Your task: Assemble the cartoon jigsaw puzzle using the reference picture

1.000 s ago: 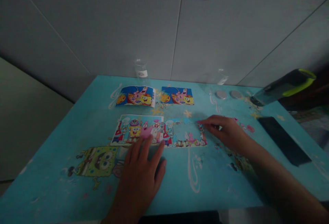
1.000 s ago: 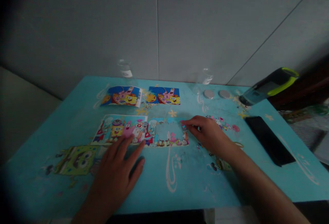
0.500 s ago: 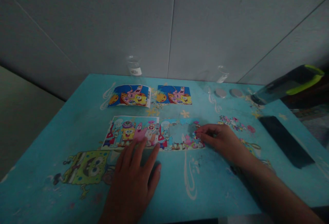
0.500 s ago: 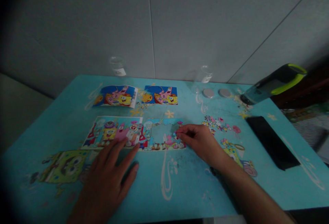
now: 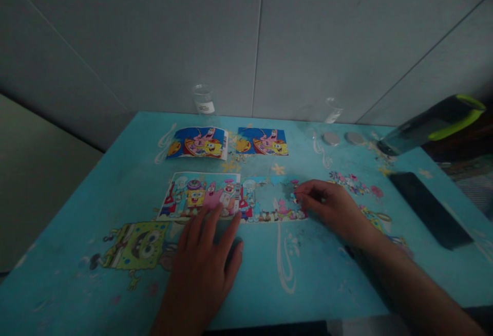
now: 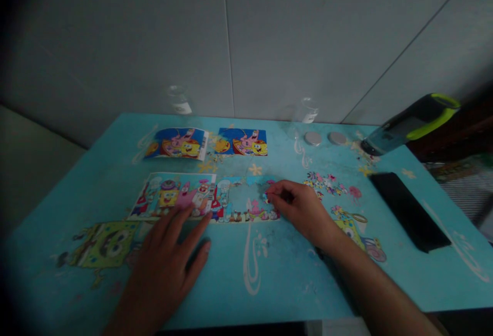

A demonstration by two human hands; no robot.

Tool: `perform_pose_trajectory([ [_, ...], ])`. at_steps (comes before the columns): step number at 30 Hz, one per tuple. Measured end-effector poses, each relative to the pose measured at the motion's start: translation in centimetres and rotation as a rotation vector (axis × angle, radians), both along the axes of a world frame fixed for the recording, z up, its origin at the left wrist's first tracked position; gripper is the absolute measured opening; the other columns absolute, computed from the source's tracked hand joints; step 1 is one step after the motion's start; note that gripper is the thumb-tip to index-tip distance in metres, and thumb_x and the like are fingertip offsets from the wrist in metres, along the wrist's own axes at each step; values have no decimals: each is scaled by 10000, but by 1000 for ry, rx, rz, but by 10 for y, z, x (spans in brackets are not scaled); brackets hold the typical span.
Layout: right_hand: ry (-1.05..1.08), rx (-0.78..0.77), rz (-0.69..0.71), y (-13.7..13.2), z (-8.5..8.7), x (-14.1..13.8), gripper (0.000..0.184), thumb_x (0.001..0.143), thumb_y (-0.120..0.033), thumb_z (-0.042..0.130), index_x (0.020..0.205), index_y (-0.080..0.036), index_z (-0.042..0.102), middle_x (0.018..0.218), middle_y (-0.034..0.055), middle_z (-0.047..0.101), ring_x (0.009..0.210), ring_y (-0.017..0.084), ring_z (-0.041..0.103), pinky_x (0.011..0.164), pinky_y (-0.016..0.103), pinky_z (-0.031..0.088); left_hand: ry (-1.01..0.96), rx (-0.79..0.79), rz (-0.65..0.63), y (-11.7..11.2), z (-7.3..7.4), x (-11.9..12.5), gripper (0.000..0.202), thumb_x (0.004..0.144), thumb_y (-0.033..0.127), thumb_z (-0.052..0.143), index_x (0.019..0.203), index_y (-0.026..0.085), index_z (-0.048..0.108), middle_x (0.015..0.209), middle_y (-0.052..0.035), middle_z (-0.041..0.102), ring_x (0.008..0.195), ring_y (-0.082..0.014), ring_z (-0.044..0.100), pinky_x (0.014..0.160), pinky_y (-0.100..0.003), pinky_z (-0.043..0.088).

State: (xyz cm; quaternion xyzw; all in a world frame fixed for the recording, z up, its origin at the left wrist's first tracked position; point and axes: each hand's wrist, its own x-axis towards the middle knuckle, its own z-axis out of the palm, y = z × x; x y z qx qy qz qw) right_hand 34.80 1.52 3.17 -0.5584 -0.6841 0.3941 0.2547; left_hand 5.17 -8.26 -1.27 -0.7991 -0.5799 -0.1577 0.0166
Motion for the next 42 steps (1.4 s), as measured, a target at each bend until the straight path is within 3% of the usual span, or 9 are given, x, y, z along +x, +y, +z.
perform_pose_trajectory([
  [10, -204, 208, -110, 14, -2, 28, 282, 960, -430, 600, 1024, -206, 759, 872, 68, 768, 749, 222, 680, 667, 339, 519, 22, 8, -13, 0, 1, -1, 502, 955, 322, 598, 1451, 266, 554, 1544, -145, 449, 1466, -407, 376, 1125, -638, 434],
  [18, -147, 168, -38, 14, -17, 13, 231, 967, -371, 619, 1068, -220, 761, 936, 42, 780, 805, 213, 708, 731, 334, 541, 18, 11, -17, 1, 0, -2, 518, 950, 321, 604, 1461, 275, 541, 1541, -139, 448, 1459, -400, 384, 1138, -642, 423],
  [24, -159, 243, -40, 17, -27, 9, 199, 975, -342, 623, 1073, -236, 760, 977, 49, 784, 840, 220, 722, 786, 354, 559, 19, 60, -37, 2, -7, -5, 523, 929, 334, 628, 1444, 283, 554, 1534, -143, 454, 1444, -404, 403, 1109, -633, 451],
  [34, -254, 315, -29, 18, -17, 22, 195, 987, -344, 612, 1048, -230, 758, 964, 59, 748, 807, 201, 675, 744, 338, 523, 36, 67, -35, 2, -8, -6, 526, 934, 343, 614, 1453, 293, 547, 1541, -135, 453, 1435, -406, 406, 1088, -623, 463],
  [42, -216, 289, 77, 14, -14, 13, 218, 990, -316, 623, 1132, -254, 775, 988, 66, 713, 815, 188, 666, 755, 332, 526, 24, 32, -26, 2, -5, -5, 498, 943, 333, 603, 1438, 293, 561, 1549, -126, 446, 1450, -402, 393, 1105, -623, 452],
])
